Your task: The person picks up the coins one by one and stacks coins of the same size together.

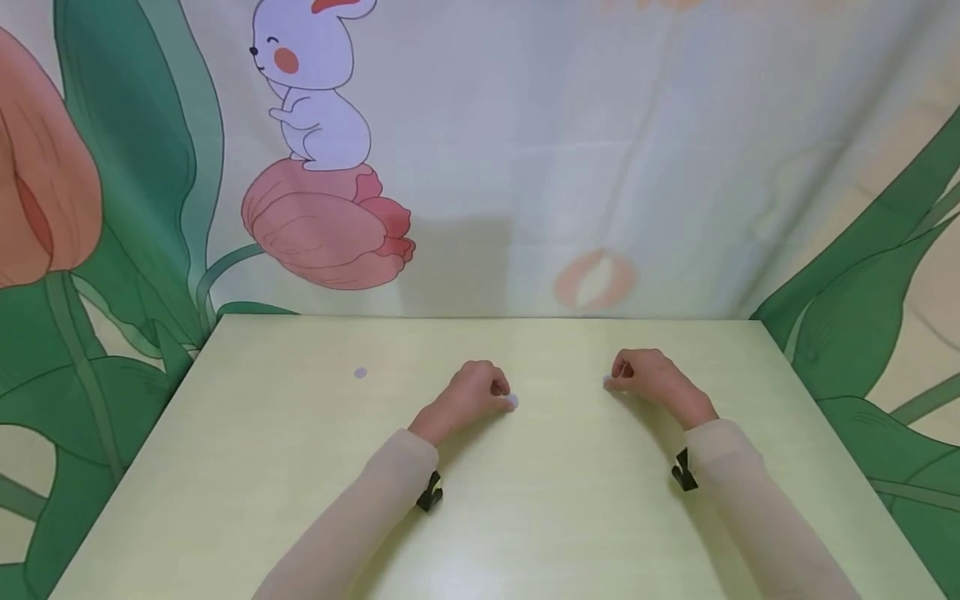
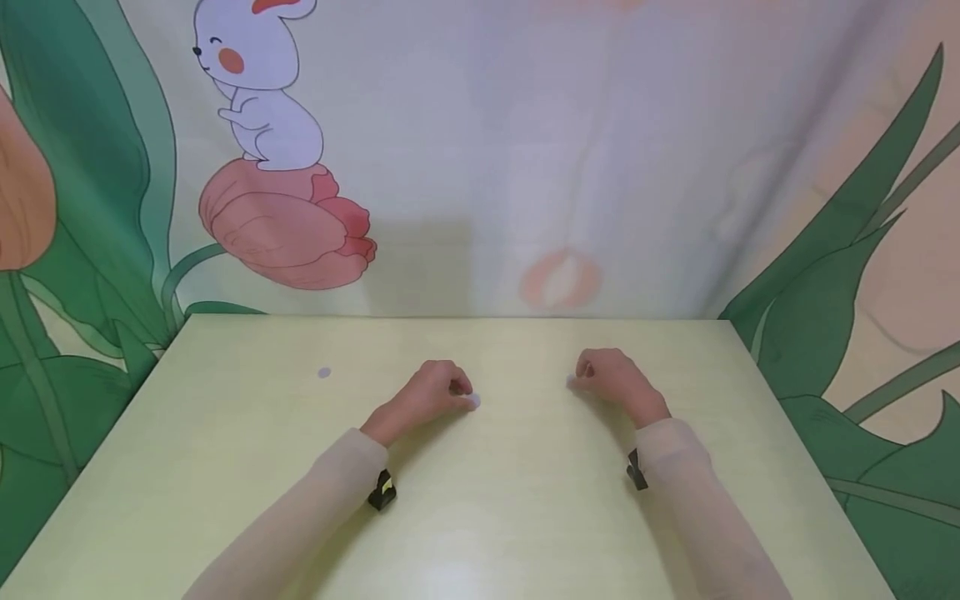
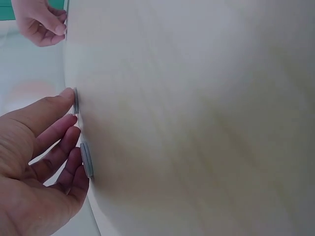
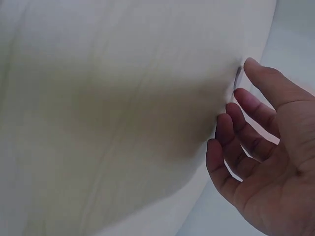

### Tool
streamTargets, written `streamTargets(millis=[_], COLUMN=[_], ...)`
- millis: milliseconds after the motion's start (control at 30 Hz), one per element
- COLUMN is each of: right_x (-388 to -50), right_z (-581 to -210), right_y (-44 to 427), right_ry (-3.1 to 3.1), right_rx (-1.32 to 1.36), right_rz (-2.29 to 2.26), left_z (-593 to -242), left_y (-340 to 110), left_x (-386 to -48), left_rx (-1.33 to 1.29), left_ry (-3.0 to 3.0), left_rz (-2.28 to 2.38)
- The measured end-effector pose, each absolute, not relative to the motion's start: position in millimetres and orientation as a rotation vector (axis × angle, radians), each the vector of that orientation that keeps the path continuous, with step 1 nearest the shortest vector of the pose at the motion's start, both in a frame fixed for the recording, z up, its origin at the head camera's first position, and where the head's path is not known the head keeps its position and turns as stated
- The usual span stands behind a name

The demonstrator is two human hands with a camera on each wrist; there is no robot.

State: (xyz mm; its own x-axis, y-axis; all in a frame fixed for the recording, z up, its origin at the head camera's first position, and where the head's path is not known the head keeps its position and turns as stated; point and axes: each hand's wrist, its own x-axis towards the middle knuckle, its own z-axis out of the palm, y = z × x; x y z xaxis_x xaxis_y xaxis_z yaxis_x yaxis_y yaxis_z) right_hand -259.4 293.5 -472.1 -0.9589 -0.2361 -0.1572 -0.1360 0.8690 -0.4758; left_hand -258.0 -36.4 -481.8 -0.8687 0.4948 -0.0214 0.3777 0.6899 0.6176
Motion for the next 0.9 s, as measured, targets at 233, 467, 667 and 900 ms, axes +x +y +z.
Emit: streamTargets(millis=[233, 467, 667, 900], right_x=[-259.3, -256.3, -254.1, -253.5], right_z=[-467.4, -467.2, -470.8, -471.5], right_y=[281.3, 280.0, 278.1, 271.2], right_ry=[2.843, 2.838, 2.869, 2.882], right_rx=[-0.35, -0.344, -0.296, -0.3], right_rz=[-0.656, -0.642, -0.629, -0.631], left_z=[-481.5, -481.3, -477.8, -477.1], left_y=[-35.1, -34.9, -34.0, -35.5], left_x=[-257.8, -255.1, -251.1, -250.7], left_rx=[0.692, 0.685, 0.686, 0.676], left_ry=[2.713, 2.711, 2.717, 2.724], left_rz=[0.933, 0.911, 0.92, 0.925])
